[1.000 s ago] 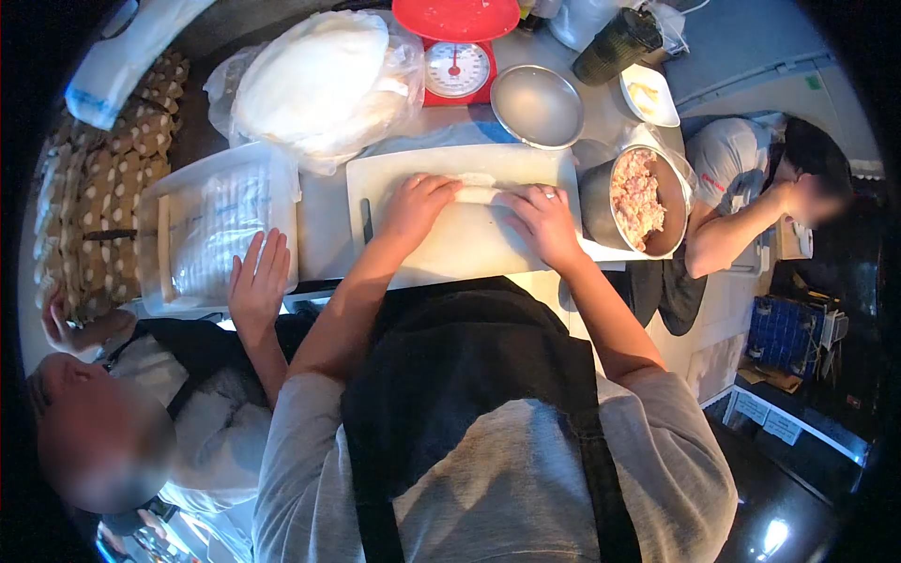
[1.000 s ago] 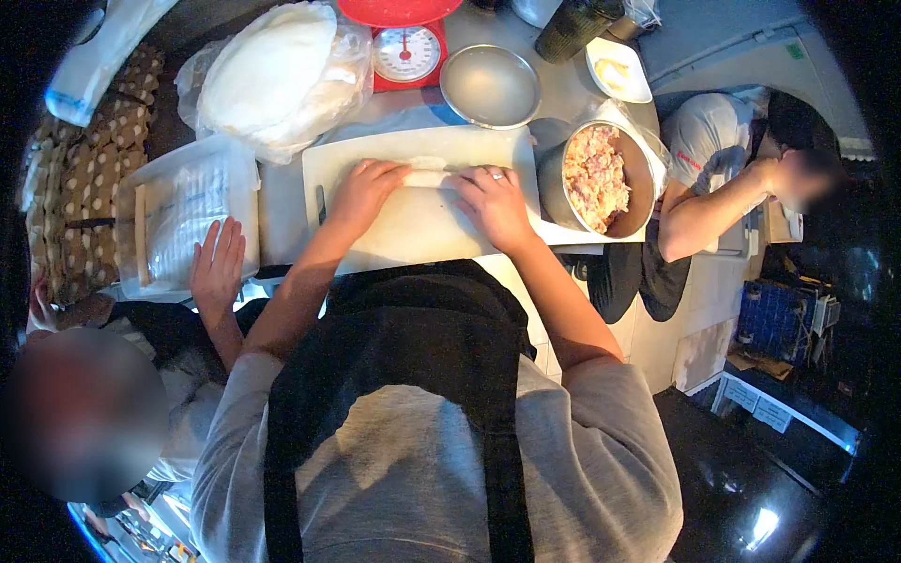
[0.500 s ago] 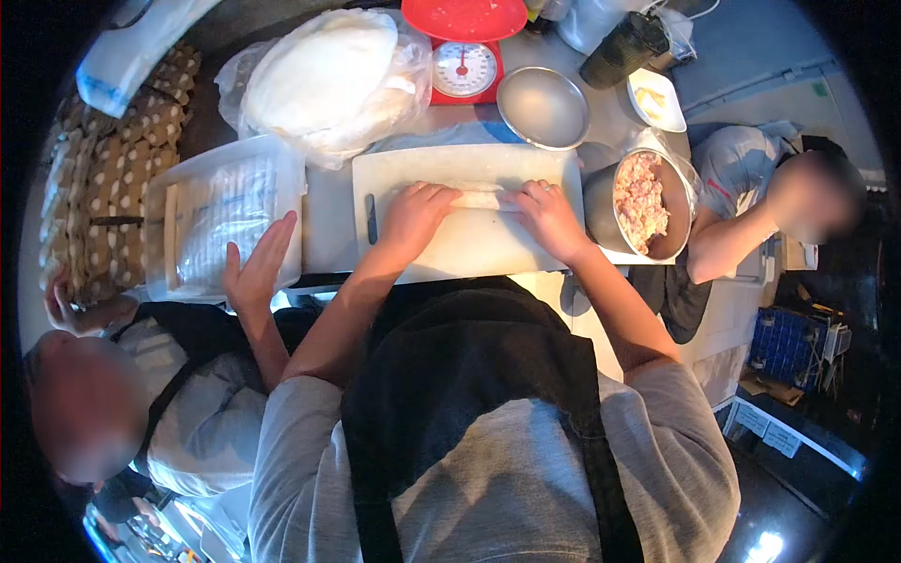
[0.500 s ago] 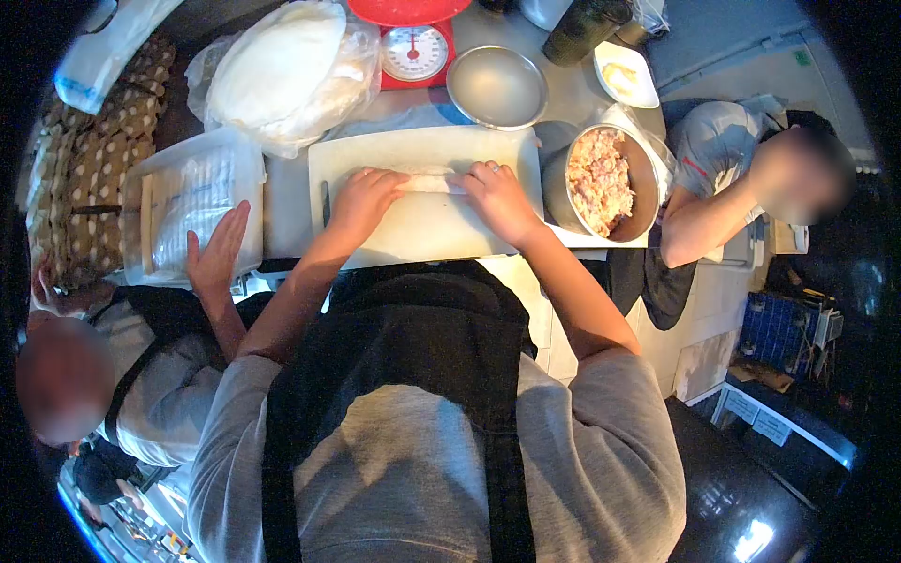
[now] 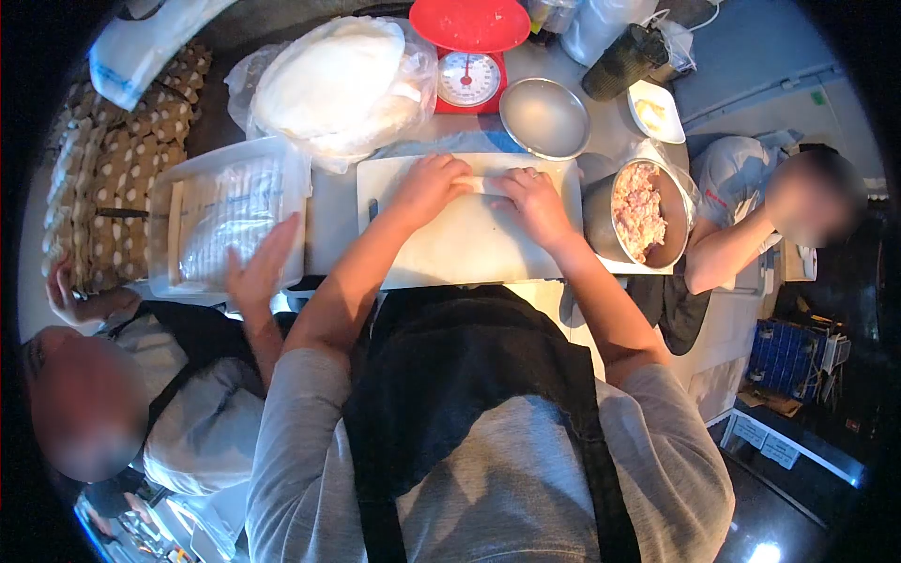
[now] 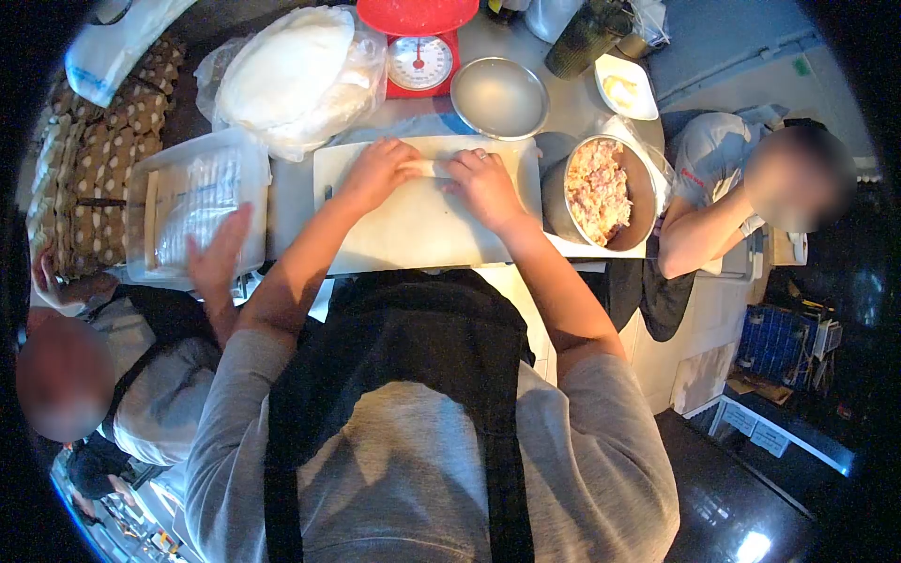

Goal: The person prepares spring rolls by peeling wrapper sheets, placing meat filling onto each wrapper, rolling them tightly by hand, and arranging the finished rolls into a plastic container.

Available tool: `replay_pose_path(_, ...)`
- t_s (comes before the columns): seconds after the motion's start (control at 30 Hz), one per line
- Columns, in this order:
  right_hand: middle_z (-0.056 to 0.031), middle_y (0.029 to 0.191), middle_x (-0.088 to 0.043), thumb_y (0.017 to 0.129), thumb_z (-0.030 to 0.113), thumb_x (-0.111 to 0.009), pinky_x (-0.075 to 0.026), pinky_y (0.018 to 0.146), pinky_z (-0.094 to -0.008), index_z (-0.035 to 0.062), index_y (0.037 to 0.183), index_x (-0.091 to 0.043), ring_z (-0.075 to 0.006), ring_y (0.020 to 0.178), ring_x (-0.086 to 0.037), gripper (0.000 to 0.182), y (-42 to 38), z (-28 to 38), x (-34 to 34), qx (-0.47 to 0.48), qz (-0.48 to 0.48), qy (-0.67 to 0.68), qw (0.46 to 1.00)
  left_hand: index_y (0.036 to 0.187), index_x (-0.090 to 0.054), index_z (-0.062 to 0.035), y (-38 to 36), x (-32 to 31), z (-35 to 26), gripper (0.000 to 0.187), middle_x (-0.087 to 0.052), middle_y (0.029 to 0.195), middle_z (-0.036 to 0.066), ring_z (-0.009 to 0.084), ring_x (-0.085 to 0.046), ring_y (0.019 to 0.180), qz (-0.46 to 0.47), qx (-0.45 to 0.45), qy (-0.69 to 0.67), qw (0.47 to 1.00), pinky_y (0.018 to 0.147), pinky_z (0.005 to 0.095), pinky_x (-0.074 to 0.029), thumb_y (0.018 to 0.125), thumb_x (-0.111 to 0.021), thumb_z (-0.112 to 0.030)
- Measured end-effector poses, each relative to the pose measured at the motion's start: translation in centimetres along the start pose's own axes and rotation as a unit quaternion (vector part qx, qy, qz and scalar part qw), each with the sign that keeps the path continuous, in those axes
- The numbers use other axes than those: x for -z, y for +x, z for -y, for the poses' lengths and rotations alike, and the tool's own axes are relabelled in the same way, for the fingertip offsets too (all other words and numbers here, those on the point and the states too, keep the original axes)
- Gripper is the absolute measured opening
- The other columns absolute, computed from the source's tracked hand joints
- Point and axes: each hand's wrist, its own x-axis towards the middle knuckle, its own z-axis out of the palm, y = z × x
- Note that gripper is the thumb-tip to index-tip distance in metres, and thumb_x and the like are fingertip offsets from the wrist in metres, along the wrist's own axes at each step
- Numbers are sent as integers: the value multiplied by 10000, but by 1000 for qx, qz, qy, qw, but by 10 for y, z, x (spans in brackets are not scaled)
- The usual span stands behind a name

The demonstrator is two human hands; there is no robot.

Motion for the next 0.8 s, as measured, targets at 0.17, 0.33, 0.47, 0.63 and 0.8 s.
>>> replay_pose_path(0.17, -70, 957, -579, 722, 139, -682, -420, 814, -408, 119, 1028, -628, -272, 942, -556, 311, -3, -2, -11, -18, -2, -32, 999, 1022, -627, -94, -6, -6, 1, 278, -617, 1004, 89, 297, -542, 1016, -11, -14, 0, 1000, 912, 410, -414, 783, -689, -224)
replay_pose_path(0.33, -89, 949, -576, 728, 141, -688, -430, 812, -412, 96, 1025, -634, -289, 941, -556, 305, -3, -5, -1, -16, 83, -2, 996, 1052, -644, -97, -10, -3, 0, 312, -624, 1022, 83, 295, -554, 993, 68, -17, -16, 997, 918, 403, -416, 769, -701, -214)
replay_pose_path(0.47, -105, 921, -588, 736, 131, -690, -447, 810, -412, 77, 1029, -649, -309, 924, -563, 301, -19, 0, 14, -28, 136, 117, 983, 1121, -646, -108, -33, 0, -17, 365, -615, 1028, 72, 286, -559, 983, 42, -46, 20, 998, 870, 395, -444, 767, -688, -190)
replay_pose_path(0.63, -107, 961, -614, 747, 180, -705, -439, 839, -411, 88, 1075, -644, -303, 961, -572, 346, 3, 2, 13, -41, 53, 82, 994, 1165, -632, -110, -25, 22, -27, 354, -618, 1074, 91, 300, -563, 987, -145, 33, 77, 986, 884, 413, -439, 814, -656, -149)
replay_pose_path(0.8, -85, 1033, -600, 753, 230, -698, -414, 852, -426, 89, 1095, -625, -285, 996, -558, 378, 20, 23, -16, -27, 25, 15, 999, 1171, -625, -96, -52, 18, -28, 310, -636, 1032, 92, 265, -591, 935, -134, 108, -31, 985, 844, 384, -463, 863, -627, -133)
